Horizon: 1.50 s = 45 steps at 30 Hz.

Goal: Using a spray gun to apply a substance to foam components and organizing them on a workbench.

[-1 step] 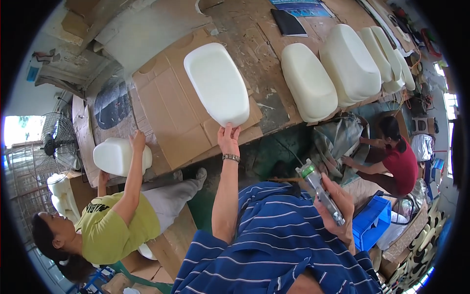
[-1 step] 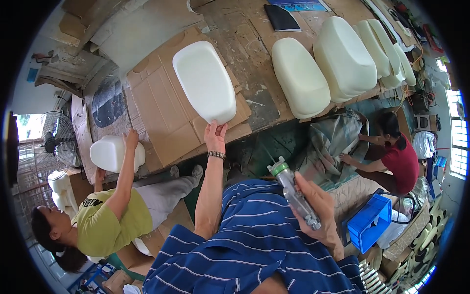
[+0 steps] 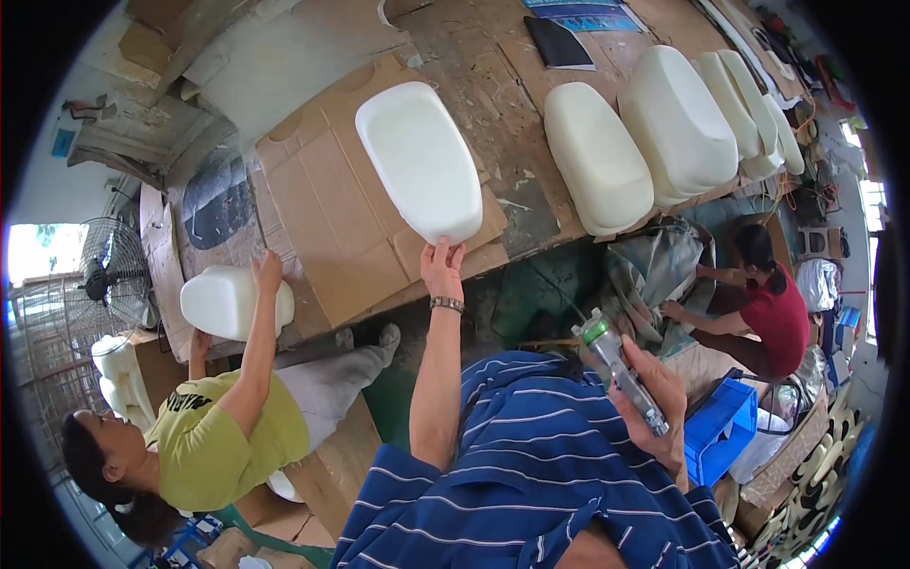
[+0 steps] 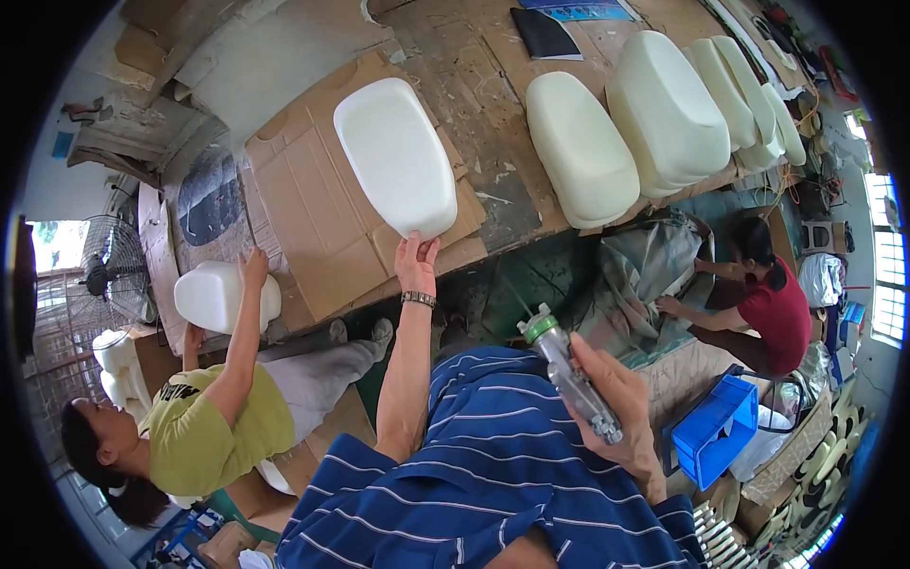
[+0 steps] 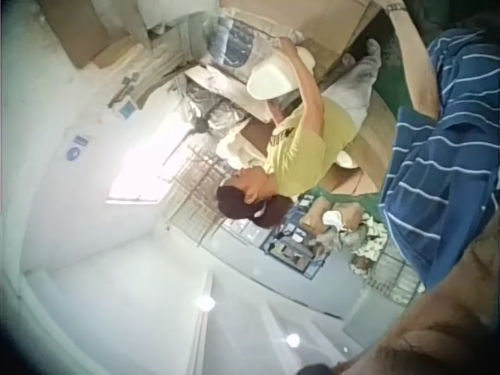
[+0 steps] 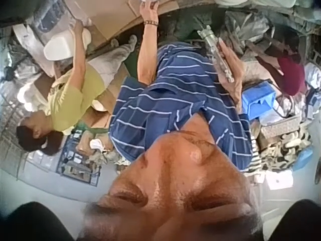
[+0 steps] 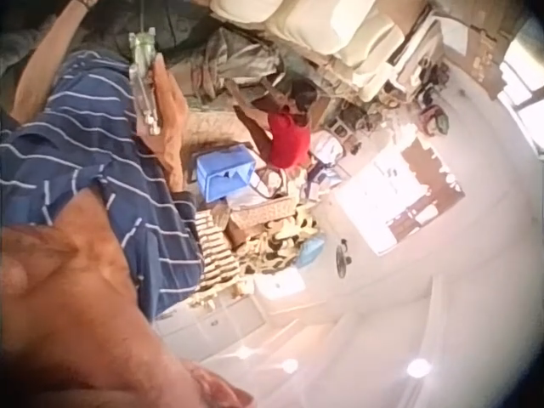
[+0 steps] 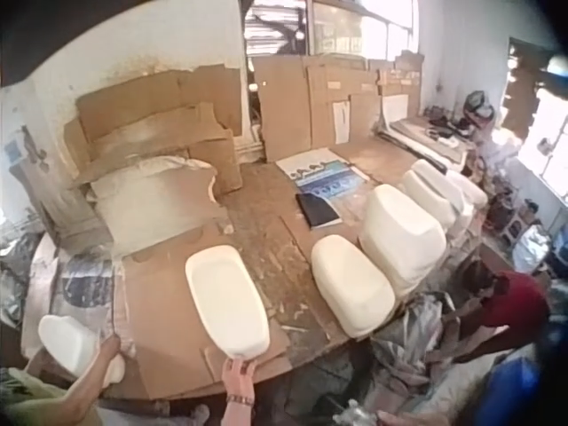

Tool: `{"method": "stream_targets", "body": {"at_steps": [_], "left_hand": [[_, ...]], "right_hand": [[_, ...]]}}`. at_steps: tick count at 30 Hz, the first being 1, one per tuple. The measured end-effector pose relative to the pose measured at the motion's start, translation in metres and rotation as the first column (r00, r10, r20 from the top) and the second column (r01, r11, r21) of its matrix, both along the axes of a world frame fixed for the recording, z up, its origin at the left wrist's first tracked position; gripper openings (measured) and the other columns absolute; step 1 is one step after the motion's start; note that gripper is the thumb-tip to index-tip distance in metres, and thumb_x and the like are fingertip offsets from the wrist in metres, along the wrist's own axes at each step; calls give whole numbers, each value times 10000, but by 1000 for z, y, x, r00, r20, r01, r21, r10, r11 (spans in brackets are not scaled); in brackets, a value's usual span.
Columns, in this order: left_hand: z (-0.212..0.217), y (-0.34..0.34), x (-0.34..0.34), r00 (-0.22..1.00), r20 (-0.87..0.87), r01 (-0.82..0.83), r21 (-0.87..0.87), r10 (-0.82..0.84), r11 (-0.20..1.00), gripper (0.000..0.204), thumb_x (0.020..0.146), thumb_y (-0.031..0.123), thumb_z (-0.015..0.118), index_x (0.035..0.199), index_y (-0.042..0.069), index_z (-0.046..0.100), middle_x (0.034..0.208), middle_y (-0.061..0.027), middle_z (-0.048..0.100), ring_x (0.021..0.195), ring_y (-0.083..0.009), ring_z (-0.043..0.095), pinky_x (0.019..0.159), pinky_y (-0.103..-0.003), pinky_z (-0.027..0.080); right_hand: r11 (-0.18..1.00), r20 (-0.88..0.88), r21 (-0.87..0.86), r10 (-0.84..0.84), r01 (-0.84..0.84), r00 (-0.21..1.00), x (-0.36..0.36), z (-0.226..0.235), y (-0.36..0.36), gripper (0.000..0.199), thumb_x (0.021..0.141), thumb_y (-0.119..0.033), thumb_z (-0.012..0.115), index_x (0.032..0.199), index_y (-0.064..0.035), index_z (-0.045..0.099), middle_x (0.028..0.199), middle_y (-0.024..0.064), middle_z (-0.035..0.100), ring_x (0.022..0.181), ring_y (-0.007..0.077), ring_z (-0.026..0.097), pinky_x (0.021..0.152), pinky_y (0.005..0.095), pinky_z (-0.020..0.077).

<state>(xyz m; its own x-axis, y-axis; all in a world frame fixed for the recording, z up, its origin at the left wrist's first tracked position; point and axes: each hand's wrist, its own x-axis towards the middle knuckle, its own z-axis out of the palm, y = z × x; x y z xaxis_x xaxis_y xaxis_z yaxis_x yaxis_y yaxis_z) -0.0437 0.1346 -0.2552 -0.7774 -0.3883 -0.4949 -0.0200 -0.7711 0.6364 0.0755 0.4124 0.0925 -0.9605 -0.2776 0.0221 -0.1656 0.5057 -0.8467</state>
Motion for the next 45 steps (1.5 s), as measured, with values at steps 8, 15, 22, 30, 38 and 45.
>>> {"method": "stream_targets", "body": {"at_steps": [8, 15, 22, 30, 38, 45], "left_hand": [[-3, 1, 2, 999, -35, -1, -17, 0, 1000, 369, 982, 179, 690, 1267, -6, 548, 1139, -115, 684, 1007, -217, 696, 961, -398, 591], [-9, -1, 5, 998, -64, -8, 10, 8, 1000, 395, 974, 157, 699, 1288, -17, 534, 1161, -125, 678, 1017, -224, 696, 967, -401, 593], [-10, -1, 3, 997, -70, -29, 17, 30, 999, 402, 965, 153, 713, 1280, -19, 532, 1159, -142, 679, 1017, -236, 698, 978, -410, 590], [-10, -5, 0, 989, -140, -17, 133, 36, 991, 406, 953, 109, 709, 1296, 0, 521, 1233, -119, 654, 1118, -244, 659, 1013, -437, 558], [35, -24, -23, 909, -361, -91, 316, 209, 944, 491, 854, 76, 740, 1318, 44, 584, 1330, -87, 643, 1208, -256, 626, 1019, -432, 554], [80, -71, 6, 792, -451, -290, 314, 411, 904, 562, 837, 43, 743, 1357, 0, 535, 1364, -126, 609, 1238, -275, 604, 1049, -436, 543]], "right_hand": [[992, 122, 22, 120, -124, 985, 11, 6, 23, 599, 810, -14, 714, 1392, 28, 578, 979, 192, 680, 817, 287, 672, 760, 336, 514], [994, 102, 50, 87, -93, 991, 16, 9, 27, 621, 788, -18, 722, 1392, 20, 581, 983, 194, 680, 809, 307, 675, 756, 344, 516], [996, 135, 76, 28, -39, 990, 15, 12, 29, 628, 775, 8, 715, 1389, 26, 583, 991, 197, 685, 829, 304, 688, 772, 333, 523], [994, -97, 37, -103, 107, 990, -17, 4, 1, 608, 803, 34, 728, 1392, 44, 576, 1034, 191, 696, 880, 272, 705, 794, 312, 537], [994, -41, -46, -102, 100, 994, -25, 5, -22, 538, 884, -2, 684, 1406, 48, 560, 991, 149, 687, 838, 216, 680, 758, 293, 524], [998, 50, -64, 0, 3, 999, -26, -7, -36, 550, 878, 9, 692, 1411, 32, 558, 996, 164, 684, 830, 229, 672, 737, 301, 521]]}}
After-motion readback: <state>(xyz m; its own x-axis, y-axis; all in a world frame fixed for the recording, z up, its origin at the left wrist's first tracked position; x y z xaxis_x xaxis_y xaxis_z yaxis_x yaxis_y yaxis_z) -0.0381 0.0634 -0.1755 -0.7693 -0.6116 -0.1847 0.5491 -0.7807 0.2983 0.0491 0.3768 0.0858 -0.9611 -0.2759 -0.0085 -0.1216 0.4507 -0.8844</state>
